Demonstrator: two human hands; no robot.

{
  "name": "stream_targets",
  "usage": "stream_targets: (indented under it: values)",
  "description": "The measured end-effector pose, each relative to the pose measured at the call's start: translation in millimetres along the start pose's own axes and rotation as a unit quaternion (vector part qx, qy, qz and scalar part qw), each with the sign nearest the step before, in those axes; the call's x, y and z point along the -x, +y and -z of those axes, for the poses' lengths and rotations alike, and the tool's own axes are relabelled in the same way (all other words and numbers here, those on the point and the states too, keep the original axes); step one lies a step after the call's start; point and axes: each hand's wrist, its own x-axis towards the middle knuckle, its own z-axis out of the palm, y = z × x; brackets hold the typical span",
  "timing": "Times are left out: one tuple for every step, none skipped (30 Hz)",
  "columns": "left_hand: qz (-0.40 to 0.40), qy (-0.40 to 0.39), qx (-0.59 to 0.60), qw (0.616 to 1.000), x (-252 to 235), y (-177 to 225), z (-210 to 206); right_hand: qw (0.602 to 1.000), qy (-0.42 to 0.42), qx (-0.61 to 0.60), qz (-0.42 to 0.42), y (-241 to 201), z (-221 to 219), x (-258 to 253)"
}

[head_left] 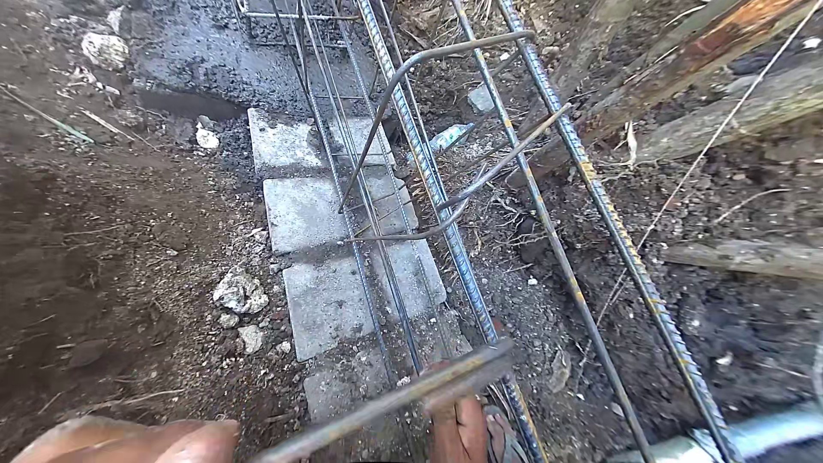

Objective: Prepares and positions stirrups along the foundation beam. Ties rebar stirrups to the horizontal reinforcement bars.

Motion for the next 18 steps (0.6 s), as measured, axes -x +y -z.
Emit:
stream_targets:
  values:
    - [-0.019, -0.018, -0.035, 0.999, -2.3, -1.4, 2.5, 1.000, -0.009, 0.007, 0.000, -1.6, 1.9, 0.8]
    - [-0.036, -0.037, -0.075, 0.996, -5.5, -1.5, 3.3, 1.000, -0.016, 0.011, -0.001, -2.4, 3.7, 0.7]
    - [-0.047, -0.053, -0.128, 0.989, -8.8, -0.8, 2.7, 1.000, -0.022, 0.014, -0.005, -2.9, 5.5, 0.3]
    - [-0.051, -0.068, -0.188, 0.978, -12.6, -0.2, 1.1, 0.999, -0.029, 0.017, -0.016, -3.4, 6.7, -0.1]
    - [-0.046, -0.087, -0.251, 0.963, -17.4, -0.9, -0.8, 0.999, -0.038, 0.021, -0.033, -2.9, 7.4, -0.2]
    - [-0.034, -0.110, -0.311, 0.943, -23.2, -5.0, -2.9, 0.997, -0.051, 0.026, -0.055, -0.7, 7.7, -0.4]
    - [-0.014, -0.135, -0.357, 0.924, -29.0, -12.9, -6.1, 0.994, -0.070, 0.033, -0.083, 2.7, 7.2, -0.8]
    - [0.014, -0.155, -0.394, 0.906, -34.1, -23.7, -10.9, 0.988, -0.087, 0.038, -0.119, 7.6, 4.7, -1.5]
    - [0.049, -0.172, -0.422, 0.889, -38.1, -36.2, -17.4, 0.981, -0.098, 0.043, -0.159, 14.5, 0.2, -1.7]
    - [0.091, -0.180, -0.445, 0.873, -40.3, -51.7, -25.6, 0.972, -0.108, 0.057, -0.202, 22.7, -4.9, -1.1]
    - [0.141, -0.179, -0.454, 0.862, -40.5, -70.5, -34.1, 0.960, -0.118, 0.077, -0.242, 31.2, -9.9, 0.1]
    - [0.194, -0.176, -0.452, 0.853, -39.3, -92.0, -40.3, 0.948, -0.131, 0.100, -0.273, 38.6, -14.4, 1.2]
    - [0.250, -0.175, -0.441, 0.844, -37.1, -114.0, -43.4, 0.935, -0.146, 0.124, -0.297, 43.5, -18.3, 2.0]
    - [0.300, -0.178, -0.427, 0.834, -33.9, -133.5, -44.3, 0.923, -0.157, 0.146, -0.320, 46.7, -22.4, 3.6]
    - [0.335, -0.175, -0.413, 0.829, -30.1, -150.2, -43.9, 0.912, -0.162, 0.173, -0.335, 49.0, -27.7, 6.0]
    - [0.359, -0.170, -0.402, 0.825, -26.2, -163.4, -43.8, 0.904, -0.157, 0.201, -0.343, 52.7, -34.2, 10.1]
    - [0.377, -0.166, -0.400, 0.819, -22.6, -173.7, -45.1, 0.899, -0.147, 0.217, -0.350, 58.5, -40.1, 15.0]
    - [0.387, -0.164, -0.401, 0.813, -19.2, -183.5, -48.1, 0.895, -0.136, 0.221, -0.362, 64.7, -44.0, 18.4]
